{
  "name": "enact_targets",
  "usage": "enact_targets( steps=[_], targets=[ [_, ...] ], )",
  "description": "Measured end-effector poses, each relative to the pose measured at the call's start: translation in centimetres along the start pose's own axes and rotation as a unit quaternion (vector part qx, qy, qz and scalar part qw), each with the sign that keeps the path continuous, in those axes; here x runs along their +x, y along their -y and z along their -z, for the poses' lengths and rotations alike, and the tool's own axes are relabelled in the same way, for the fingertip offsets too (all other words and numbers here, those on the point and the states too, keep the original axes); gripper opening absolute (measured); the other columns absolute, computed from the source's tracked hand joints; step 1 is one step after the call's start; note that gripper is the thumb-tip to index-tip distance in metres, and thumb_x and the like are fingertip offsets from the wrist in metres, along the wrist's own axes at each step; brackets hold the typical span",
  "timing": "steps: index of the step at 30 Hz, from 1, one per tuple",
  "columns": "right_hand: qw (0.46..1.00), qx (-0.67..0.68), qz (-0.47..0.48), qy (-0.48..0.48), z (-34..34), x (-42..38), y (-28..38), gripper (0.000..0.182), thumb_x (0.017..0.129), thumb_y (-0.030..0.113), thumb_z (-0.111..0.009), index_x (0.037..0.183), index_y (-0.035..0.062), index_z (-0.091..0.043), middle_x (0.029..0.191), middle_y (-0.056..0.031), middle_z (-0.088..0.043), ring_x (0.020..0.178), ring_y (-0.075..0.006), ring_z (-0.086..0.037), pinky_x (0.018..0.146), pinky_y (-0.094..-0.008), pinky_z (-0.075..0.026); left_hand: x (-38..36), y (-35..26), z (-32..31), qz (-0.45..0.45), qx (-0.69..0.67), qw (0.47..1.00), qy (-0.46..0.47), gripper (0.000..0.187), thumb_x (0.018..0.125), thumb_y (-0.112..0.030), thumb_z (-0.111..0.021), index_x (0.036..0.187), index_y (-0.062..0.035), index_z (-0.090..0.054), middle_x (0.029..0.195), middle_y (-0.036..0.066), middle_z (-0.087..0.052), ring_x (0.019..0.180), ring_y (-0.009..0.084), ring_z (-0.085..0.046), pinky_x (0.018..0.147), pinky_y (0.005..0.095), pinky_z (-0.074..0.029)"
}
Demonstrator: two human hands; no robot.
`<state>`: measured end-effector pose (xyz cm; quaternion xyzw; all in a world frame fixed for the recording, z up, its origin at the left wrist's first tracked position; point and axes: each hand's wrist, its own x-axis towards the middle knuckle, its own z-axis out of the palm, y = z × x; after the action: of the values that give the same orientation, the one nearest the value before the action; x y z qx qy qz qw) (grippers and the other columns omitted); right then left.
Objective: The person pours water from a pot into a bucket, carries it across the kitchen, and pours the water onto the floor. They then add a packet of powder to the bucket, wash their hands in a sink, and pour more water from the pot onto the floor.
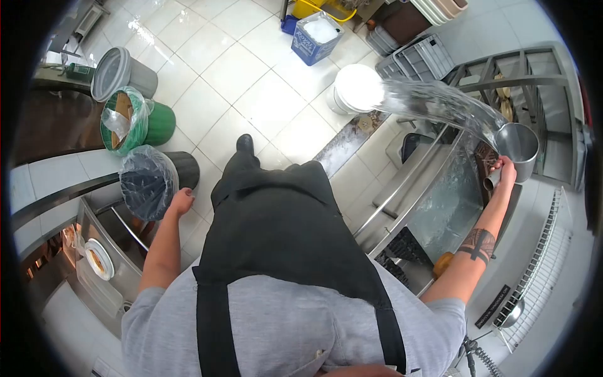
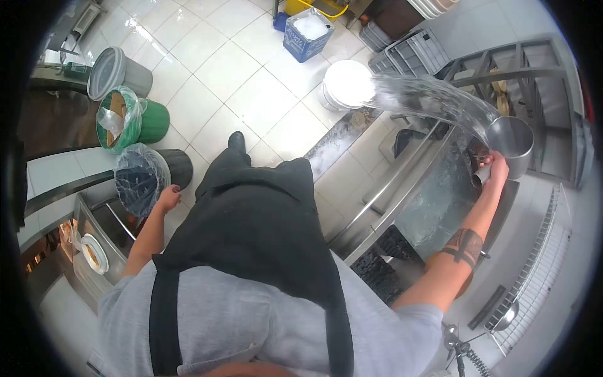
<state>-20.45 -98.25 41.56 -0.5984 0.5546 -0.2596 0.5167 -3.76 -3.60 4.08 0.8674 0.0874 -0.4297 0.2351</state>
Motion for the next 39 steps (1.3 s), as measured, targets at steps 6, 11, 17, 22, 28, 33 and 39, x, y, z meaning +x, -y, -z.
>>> enact_targets(
  steps=[6,11,17,22,28,33,39],
  targets=[
    [0.875,-0.415,0.204,-0.139,-1.6,0.8,3.8,0.037,0.079,0.017,-0.059,0.103,-0.0101,-0.051,0.081,-0.0185,-0.065,0.064,-0.0252,-0.065,0.058,-0.0376,-0.053,-2.4,-2.2,0.3,0.065,-0.055,0.996,0.005,0.045,0.082,-0.01,-0.062,0.126,0.0022,-0.056,0.108,0.019,-0.066,0.083,0.0255,-0.068,0.074,0.0352,-0.053],
    [0.854,-0.416,0.193,-0.246,2.8,0.1,-1.6,0.044,0.081,0.018,-0.055,0.113,-0.0112,-0.046,0.099,-0.0282,-0.063,0.079,-0.0367,-0.068,0.075,-0.0427,-0.053,-0.4,-7.2,2.0,-0.005,-0.062,0.998,-0.006,0.045,0.084,-0.008,-0.06,0.126,0.0037,-0.054,0.105,0.017,-0.066,0.08,0.0216,-0.066,0.071,0.0321,-0.052],
    [0.835,-0.515,0.043,-0.186,16.8,0.1,-26.9,0.037,0.076,0.017,-0.057,0.105,-0.0049,-0.065,0.106,-0.0259,-0.066,0.101,-0.0423,-0.063,0.091,-0.0461,-0.048,-0.1,-9.7,2.7,-0.058,-0.078,0.995,0.011,0.043,0.084,-0.008,-0.061,0.125,0.0044,-0.054,0.09,0.013,-0.066,0.074,0.0167,-0.063,0.066,0.0292,-0.05],
    [0.911,-0.332,-0.227,-0.09,16.2,-3.0,-37.4,0.024,0.081,0.018,-0.057,0.088,-0.0042,-0.063,0.087,-0.021,-0.062,0.079,-0.0322,-0.062,0.068,-0.0416,-0.051,-0.2,-5.1,5.3,-0.047,0.067,0.994,0.07,0.046,0.083,-0.009,-0.062,0.126,0.0039,-0.054,0.092,0.015,-0.068,0.082,0.0208,-0.065,0.073,0.0327,-0.052],
    [0.904,0.301,-0.291,-0.084,10.7,0.3,-43.7,0.021,0.09,0.006,-0.049,0.071,0.0056,-0.042,0.06,-0.004,-0.041,0.049,-0.0172,-0.044,0.045,-0.0292,-0.046,-2.3,-12.5,9.8,-0.094,0.241,0.966,0.022,0.044,0.083,-0.013,-0.061,0.123,0.0039,-0.059,0.098,0.021,-0.068,0.088,0.0241,-0.067,0.078,0.035,-0.052],
    [0.709,0.698,-0.104,0.004,8.9,-4.3,-37.6,0.018,0.091,0.002,-0.045,0.074,0.0057,-0.042,0.064,-0.0043,-0.046,0.052,-0.0143,-0.047,0.046,-0.0244,-0.046,-0.8,-16.6,9.4,-0.103,0.062,0.993,0.008,0.041,0.082,-0.014,-0.063,0.119,0.0036,-0.059,0.089,0.016,-0.067,0.075,0.0223,-0.064,0.07,0.0339,-0.05],
    [0.815,0.546,0.009,0.193,9.3,-6.5,-24.8,0.021,0.093,0.006,-0.044,0.072,0.0085,-0.042,0.064,0.001,-0.041,0.053,-0.008,-0.04,0.049,-0.0229,-0.034,-0.5,-18.3,6.9,-0.126,0.131,0.982,0.046,0.04,0.082,-0.015,-0.062,0.119,0.0024,-0.06,0.092,0.017,-0.068,0.08,0.0255,-0.065,0.074,0.0352,-0.051]
  ],
)
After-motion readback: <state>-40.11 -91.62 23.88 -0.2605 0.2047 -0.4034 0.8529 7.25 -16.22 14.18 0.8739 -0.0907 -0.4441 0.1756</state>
